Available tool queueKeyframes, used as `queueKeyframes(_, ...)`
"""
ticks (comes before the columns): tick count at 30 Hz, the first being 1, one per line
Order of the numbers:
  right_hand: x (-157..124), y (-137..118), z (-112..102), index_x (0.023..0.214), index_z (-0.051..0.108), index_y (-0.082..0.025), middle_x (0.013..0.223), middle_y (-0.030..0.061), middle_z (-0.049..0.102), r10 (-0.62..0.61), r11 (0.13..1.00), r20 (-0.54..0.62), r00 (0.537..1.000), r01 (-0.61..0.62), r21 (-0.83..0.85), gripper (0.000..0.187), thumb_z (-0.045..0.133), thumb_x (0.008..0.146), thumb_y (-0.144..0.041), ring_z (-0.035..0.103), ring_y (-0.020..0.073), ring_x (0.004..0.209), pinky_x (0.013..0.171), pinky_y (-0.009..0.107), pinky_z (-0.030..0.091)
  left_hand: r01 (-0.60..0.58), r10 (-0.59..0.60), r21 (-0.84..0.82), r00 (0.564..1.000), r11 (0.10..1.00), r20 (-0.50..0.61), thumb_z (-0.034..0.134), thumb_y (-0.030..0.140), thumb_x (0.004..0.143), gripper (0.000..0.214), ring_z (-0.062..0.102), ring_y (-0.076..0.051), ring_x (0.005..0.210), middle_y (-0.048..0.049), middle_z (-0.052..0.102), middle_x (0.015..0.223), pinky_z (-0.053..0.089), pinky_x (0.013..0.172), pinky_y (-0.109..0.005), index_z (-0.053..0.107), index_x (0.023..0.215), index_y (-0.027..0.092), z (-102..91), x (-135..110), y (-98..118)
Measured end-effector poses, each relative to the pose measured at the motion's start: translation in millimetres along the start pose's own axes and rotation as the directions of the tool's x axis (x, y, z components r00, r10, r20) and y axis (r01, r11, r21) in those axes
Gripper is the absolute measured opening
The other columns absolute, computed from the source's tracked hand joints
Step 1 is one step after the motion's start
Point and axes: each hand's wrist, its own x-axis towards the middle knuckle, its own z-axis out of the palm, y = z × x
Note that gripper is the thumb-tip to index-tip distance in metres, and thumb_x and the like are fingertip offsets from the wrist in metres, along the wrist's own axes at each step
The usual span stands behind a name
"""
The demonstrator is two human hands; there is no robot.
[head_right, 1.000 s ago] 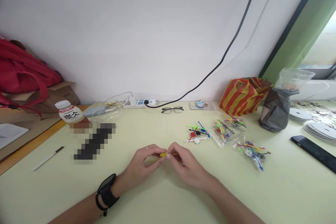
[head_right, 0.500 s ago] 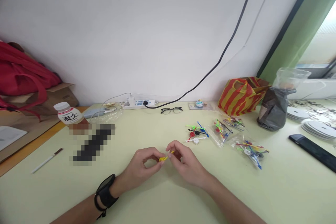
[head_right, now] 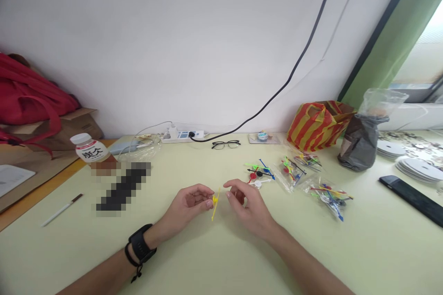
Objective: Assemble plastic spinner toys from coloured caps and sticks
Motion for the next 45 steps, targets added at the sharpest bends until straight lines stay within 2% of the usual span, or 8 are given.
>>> queueKeyframes(4, -3.0, -2.5, 4.6, 0.139, 0.056, -0.027, 0.092, 0.0016, 0.062, 0.025, 0.992, 0.07, 0.997, -0.033, 0.122, 0.045, 0.056, 0.099, -0.049, 0.053, 0.0149, 0.071, 0.064, 0.03, 0.046, -0.022, 0.022, 0.016, 1.0, 1.0, -0.006, 0.083, 0.035, 0.084, 0.028, 0.068, -0.018, 0.091, -0.0069, 0.074, 0.097, 0.057, 0.09, -0.033, 0.074, 0.102, 0.016, -1.7, 0.4, -0.9)
queueKeyframes(6, -3.5, -2.9, 6.6, 0.101, 0.07, -0.023, 0.078, -0.0001, 0.057, 0.07, 0.981, 0.127, 0.989, -0.091, 0.173, 0.037, 0.052, 0.101, -0.055, 0.047, 0.0135, 0.062, 0.059, 0.029, 0.041, -0.026, 0.026, 0.013, 0.999, 1.0, -0.025, 0.084, 0.036, 0.083, 0.029, 0.069, -0.018, 0.091, -0.0072, 0.074, 0.096, 0.057, 0.09, -0.034, 0.074, 0.101, 0.016, -2.8, 0.9, -1.5)
queueKeyframes(8, -3.0, -2.9, 6.9, 0.056, 0.049, -0.021, 0.057, -0.0027, 0.04, 0.115, 0.962, 0.174, 0.978, -0.153, 0.227, 0.061, 0.043, 0.103, -0.06, 0.036, 0.0125, 0.053, 0.055, 0.03, 0.034, -0.029, 0.03, 0.006, 0.997, 1.0, -0.065, 0.085, 0.036, 0.082, 0.029, 0.069, -0.018, 0.091, -0.0071, 0.075, 0.096, 0.058, 0.089, -0.035, 0.073, 0.099, 0.016, -3.2, 1.5, -1.7)
queueKeyframes(11, -1.0, -3.0, 4.5, 0.047, 0.029, -0.022, 0.051, -0.0035, 0.027, 0.117, 0.95, 0.161, 0.98, -0.158, 0.27, 0.07, 0.039, 0.105, -0.06, 0.03, 0.0125, 0.051, 0.057, 0.032, 0.03, -0.027, 0.026, -0.007, 0.995, 1.0, -0.099, 0.086, 0.036, 0.081, 0.029, 0.069, -0.018, 0.091, -0.0063, 0.075, 0.096, 0.058, 0.09, -0.034, 0.073, 0.097, 0.016, -2.7, 1.9, -0.6)
queueKeyframes(20, 15.1, 29.0, -25.6, 0.098, 0.066, -0.023, 0.096, 0.0094, 0.068, -0.176, 0.904, -0.208, 0.962, 0.074, -0.42, 0.024, 0.058, 0.098, -0.046, 0.06, 0.0279, 0.096, 0.09, 0.044, 0.047, 0.018, -0.028, -0.069, 0.987, 0.997, -0.156, 0.082, 0.041, 0.085, 0.033, 0.072, -0.019, 0.094, -0.0077, 0.077, 0.102, 0.056, 0.096, -0.036, 0.075, 0.107, 0.018, -7.9, 3.8, 0.9)
queueKeyframes(26, 20.5, 65.7, -52.7, 0.144, 0.056, -0.026, 0.148, 0.0154, 0.053, -0.137, 0.696, -0.238, 0.962, -0.078, -0.714, 0.059, 0.059, 0.094, -0.058, 0.045, 0.0385, 0.138, 0.113, 0.058, 0.038, 0.078, -0.12, -0.261, 0.981, 0.962, -0.152, 0.085, 0.038, 0.082, 0.038, 0.072, -0.02, 0.103, -0.0097, 0.077, 0.114, 0.052, 0.105, -0.037, 0.077, 0.114, 0.019, -12.3, 6.5, 4.1)
queueKeyframes(33, 15.9, 60.5, -42.3, 0.142, 0.057, -0.026, 0.139, 0.0123, 0.061, -0.059, 0.75, -0.048, 0.997, 0.012, -0.662, 0.043, 0.039, 0.106, -0.039, 0.047, 0.0312, 0.138, 0.114, 0.054, 0.04, 0.077, -0.148, -0.346, 0.972, 0.935, -0.184, 0.086, 0.035, 0.082, 0.037, 0.073, -0.021, 0.104, -0.0097, 0.076, 0.115, 0.051, 0.108, -0.037, 0.078, 0.114, 0.019, -17.4, 8.6, 2.3)
queueKeyframes(45, 5.4, 19.5, -18.5, 0.114, 0.064, -0.026, 0.139, 0.011, 0.057, -0.077, 0.902, 0.146, 0.986, 0.131, -0.411, 0.019, 0.049, 0.103, -0.031, 0.054, 0.0273, 0.129, 0.104, 0.046, 0.051, 0.029, -0.167, -0.422, 0.941, 0.906, -0.295, 0.087, 0.031, 0.079, 0.044, 0.074, -0.02, 0.101, -0.0074, 0.077, 0.106, 0.052, 0.106, -0.036, 0.071, 0.119, 0.02, -19.5, 12.3, 0.1)
